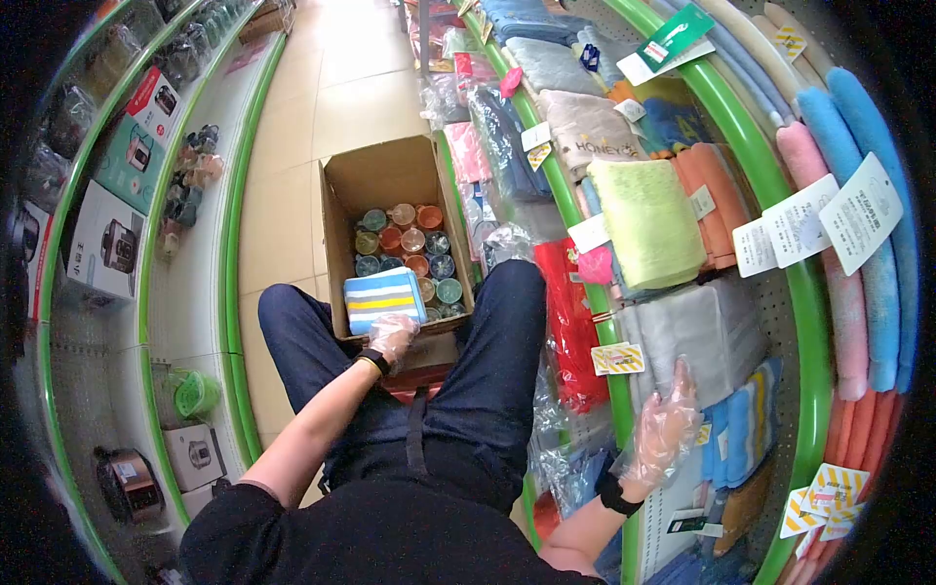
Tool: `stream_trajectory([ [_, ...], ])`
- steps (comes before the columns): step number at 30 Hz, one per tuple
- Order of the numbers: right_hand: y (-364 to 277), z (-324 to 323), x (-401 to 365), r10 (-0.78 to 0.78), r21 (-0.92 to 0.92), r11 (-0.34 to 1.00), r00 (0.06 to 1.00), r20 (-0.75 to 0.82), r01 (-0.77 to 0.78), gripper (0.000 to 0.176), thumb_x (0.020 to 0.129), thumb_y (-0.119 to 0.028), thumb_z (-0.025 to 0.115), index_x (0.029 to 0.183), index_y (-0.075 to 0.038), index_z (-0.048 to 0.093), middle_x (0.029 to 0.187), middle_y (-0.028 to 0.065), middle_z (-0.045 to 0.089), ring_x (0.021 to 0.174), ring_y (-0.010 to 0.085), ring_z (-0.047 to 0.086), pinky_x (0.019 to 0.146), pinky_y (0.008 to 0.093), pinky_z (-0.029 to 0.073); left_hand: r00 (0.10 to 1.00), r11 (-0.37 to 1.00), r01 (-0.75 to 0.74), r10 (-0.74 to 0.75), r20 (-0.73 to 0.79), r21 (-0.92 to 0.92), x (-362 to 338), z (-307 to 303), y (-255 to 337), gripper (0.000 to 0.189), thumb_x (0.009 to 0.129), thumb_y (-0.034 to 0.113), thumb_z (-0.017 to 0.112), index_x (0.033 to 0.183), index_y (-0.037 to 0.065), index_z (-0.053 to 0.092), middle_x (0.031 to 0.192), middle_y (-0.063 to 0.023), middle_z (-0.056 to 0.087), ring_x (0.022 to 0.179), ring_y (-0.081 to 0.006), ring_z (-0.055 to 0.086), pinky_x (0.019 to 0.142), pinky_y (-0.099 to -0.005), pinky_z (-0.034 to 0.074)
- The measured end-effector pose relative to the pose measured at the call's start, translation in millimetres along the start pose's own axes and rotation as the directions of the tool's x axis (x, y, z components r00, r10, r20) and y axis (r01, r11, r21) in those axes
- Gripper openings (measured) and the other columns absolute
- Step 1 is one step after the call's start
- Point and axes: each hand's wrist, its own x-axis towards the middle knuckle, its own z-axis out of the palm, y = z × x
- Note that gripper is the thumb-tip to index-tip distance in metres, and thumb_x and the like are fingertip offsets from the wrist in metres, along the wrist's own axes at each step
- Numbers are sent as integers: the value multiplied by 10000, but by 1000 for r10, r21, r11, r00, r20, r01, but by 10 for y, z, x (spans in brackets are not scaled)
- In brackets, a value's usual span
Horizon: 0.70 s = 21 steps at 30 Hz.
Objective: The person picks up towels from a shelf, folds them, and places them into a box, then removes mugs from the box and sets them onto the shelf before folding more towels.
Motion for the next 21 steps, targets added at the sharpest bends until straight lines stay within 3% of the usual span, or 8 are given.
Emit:
stream_trajectory([
  [5, 77, 42, 47, -50, 1, 999, 998, -40, 50, 526, 781, -144, 539, 1278, 23, 501, 1226, 245, 552, 1103, 396, 533, 970, 417, 392, 986, 998, -65, 66, -150, 12, -111, 17, 40, 189, 791, 123, 499, 702, 45, 647, 694, -166, 643, 626, -309, 648, 549, -443, 490],
  [9, 184, 69, 83, -53, -95, 994, 995, -80, 45, 507, 742, -30, 569, 1249, -22, 540, 1181, 226, 583, 1049, 385, 570, 911, 417, 441, 998, 999, 15, -17, -63, -37, -96, 43, 21, 138, 759, 119, 545, 769, 30, 650, 765, -180, 656, 720, -335, 665, 609, -444, 517],
  [13, -54, -320, 71, 34, -238, 969, 990, -140, -67, 476, 746, -21, 565, 1222, -46, 567, 1141, 226, 607, 1041, 368, 585, 882, 412, 456, 999, 930, 25, -35, -21, -367, -326, -341, -19, 380, 823, 298, 603, 1067, 8, 572, 1003, -212, 628, 975, -368, 600, 805, -425, 490],
  [15, -98, -522, 45, -60, -187, 982, 963, -264, 10, 491, 730, 11, 561, 1214, -64, 575, 1134, 208, 613, 1007, 365, 594, 881, 416, 458, 988, 834, -14, -75, -137, -552, -270, -457, 11, 440, 854, 333, 597, 1136, -3, 556, 1078, -206, 619, 1026, -334, 591, 845, -395, 479],
  [17, -581, -856, 18, -86, -218, 975, 981, -172, 47, 511, 698, 39, 572, 1194, -78, 585, 1117, 182, 624, 976, 364, 597, 875, 421, 461, 986, 194, 160, -86, 146, -968, -254, -889, 311, 459, 915, 371, 541, 1199, 11, 538, 1110, -168, 625, 1027, -294, 601, 863, -383, 483],
  [18, -716, -967, 13, -58, -234, 972, 982, -179, 14, 511, 698, 39, 572, 1194, -78, 585, 1117, 182, 624, 976, 364, 597, 875, 421, 461, 950, -234, 300, 159, 268, -925, -377, -1297, 472, 516, 947, 409, 495, 1258, -2, 492, 1175, -162, 593, 1081, -273, 576, 916, -387, 467],
  [19, -840, -1049, 23, -147, -236, 963, 987, -63, 128, 525, 671, 42, 591, 1179, -94, 596, 1107, 165, 631, 968, 349, 602, 864, 414, 466, 880, -493, 375, 456, 133, -785, -413, -1398, 580, 636, 936, 487, 471, 1301, -31, 433, 1253, -212, 533, 1134, -312, 540, 960, -422, 439],
  [21, -1086, -1073, -29, -334, -225, 911, 938, 90, 346, 539, 622, 44, 625, 1136, -117, 620, 1067, 129, 650, 939, 313, 622, 830, 399, 484, 619, -479, 701, 776, 117, -528, -556, -1920, 876, 925, 837, 713, 404, 1338, -64, 368, 1334, -286, 433, 1215, -390, 463, 1029, -489, 358],
])
